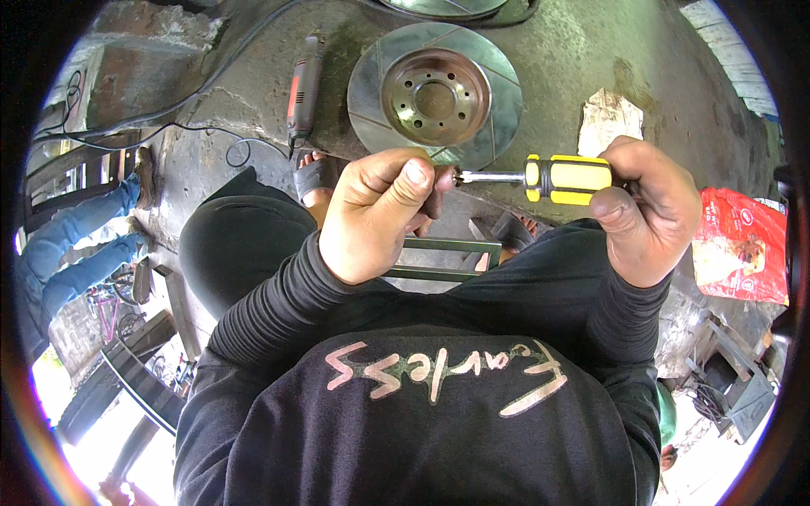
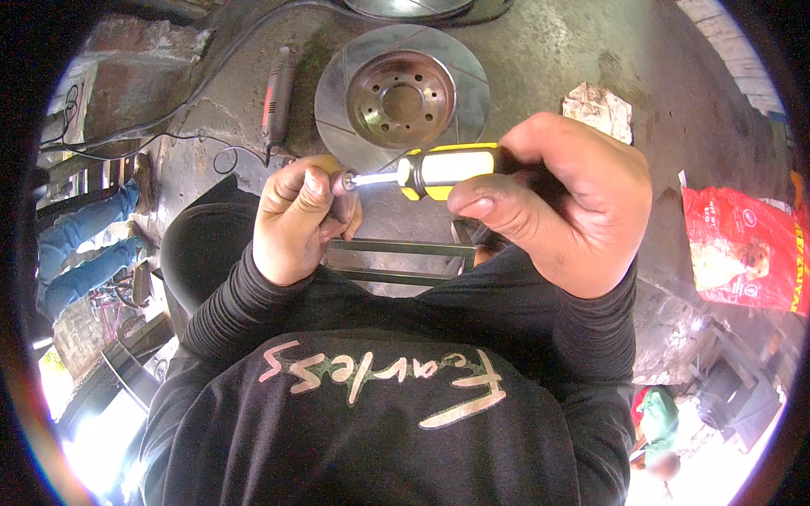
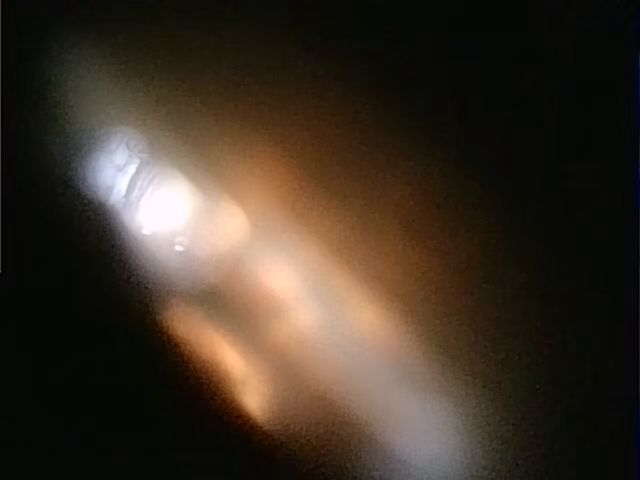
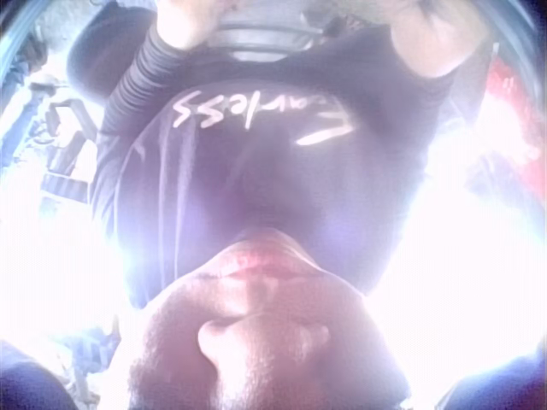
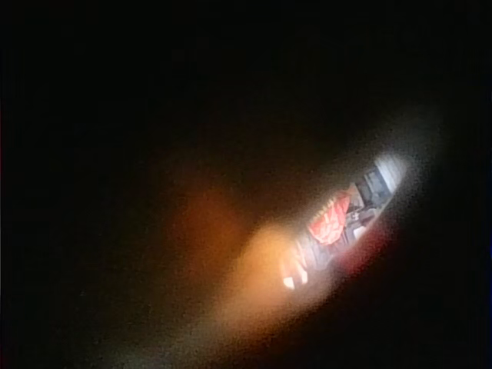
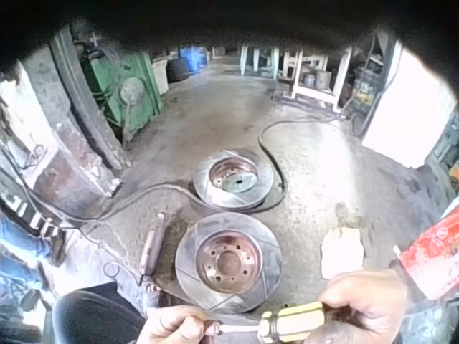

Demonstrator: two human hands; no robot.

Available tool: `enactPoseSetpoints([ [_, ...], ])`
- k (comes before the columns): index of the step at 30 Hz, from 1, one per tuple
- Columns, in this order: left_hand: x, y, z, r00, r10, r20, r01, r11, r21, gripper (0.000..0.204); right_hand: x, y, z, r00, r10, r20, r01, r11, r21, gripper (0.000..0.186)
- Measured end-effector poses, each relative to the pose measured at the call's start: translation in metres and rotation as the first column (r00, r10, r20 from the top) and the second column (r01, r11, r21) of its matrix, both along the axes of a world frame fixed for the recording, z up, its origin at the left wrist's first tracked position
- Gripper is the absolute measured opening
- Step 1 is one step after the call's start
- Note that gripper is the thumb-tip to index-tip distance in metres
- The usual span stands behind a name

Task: The person sits on the floor and uses a screwdriver to disassemble a small cylindrical metal part. They then use a rotary tool to grind or polish the interior of the part before reassembling it with the screwdriver.

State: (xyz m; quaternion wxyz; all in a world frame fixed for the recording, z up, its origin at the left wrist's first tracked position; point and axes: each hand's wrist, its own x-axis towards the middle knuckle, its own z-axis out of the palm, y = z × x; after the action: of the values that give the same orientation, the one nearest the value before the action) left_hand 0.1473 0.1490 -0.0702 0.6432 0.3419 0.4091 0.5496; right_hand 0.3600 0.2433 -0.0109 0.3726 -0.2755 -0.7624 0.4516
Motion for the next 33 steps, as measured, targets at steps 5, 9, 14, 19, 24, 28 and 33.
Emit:
enactPoseSetpoints([
  [5, -0.001, 0.001, -0.001, 1.0, 0.0, 0.017, 0.0, 1.0, 0.02, 0.032, 0.0, 0.002, -0.006, 0.998, -0.05, 0.049, 0.044, 0.991, 0.127, 0.026],
  [9, -0.001, 0.001, 0.0, 1.0, -0.005, 0.006, 0.004, 1.0, 0.022, 0.033, -0.004, 0.001, -0.004, 0.997, -0.076, 0.035, 0.067, 0.977, 0.202, 0.028],
  [14, 0.0, 0.002, 0.001, 1.0, 0.002, 0.027, -0.002, 1.0, 0.01, 0.033, -0.001, -0.002, -0.003, 0.995, -0.043, 0.09, 0.026, 0.983, 0.179, 0.036],
  [19, -0.001, -0.001, 0.004, 0.997, 0.042, -0.071, -0.042, 0.999, 0.011, 0.032, -0.004, -0.004, 0.006, 0.989, -0.075, 0.129, 0.091, 0.988, -0.125, 0.028],
  [24, -0.004, 0.003, 0.015, 0.845, 0.141, -0.516, 0.0, 0.965, 0.263, 0.032, -0.007, -0.007, 0.003, 0.989, -0.147, 0.033, 0.147, 0.895, -0.422, 0.026],
  [28, -0.002, 0.002, 0.019, 0.902, 0.124, -0.414, -0.056, 0.983, 0.173, 0.033, -0.007, -0.004, -0.005, 0.986, -0.167, 0.009, 0.151, 0.868, -0.473, 0.019],
  [33, -0.005, 0.005, 0.005, 0.999, -0.008, 0.032, 0.006, 0.999, 0.052, 0.032, -0.006, -0.001, -0.012, 0.934, -0.191, -0.3, 0.073, 0.929, -0.364, 0.026],
])
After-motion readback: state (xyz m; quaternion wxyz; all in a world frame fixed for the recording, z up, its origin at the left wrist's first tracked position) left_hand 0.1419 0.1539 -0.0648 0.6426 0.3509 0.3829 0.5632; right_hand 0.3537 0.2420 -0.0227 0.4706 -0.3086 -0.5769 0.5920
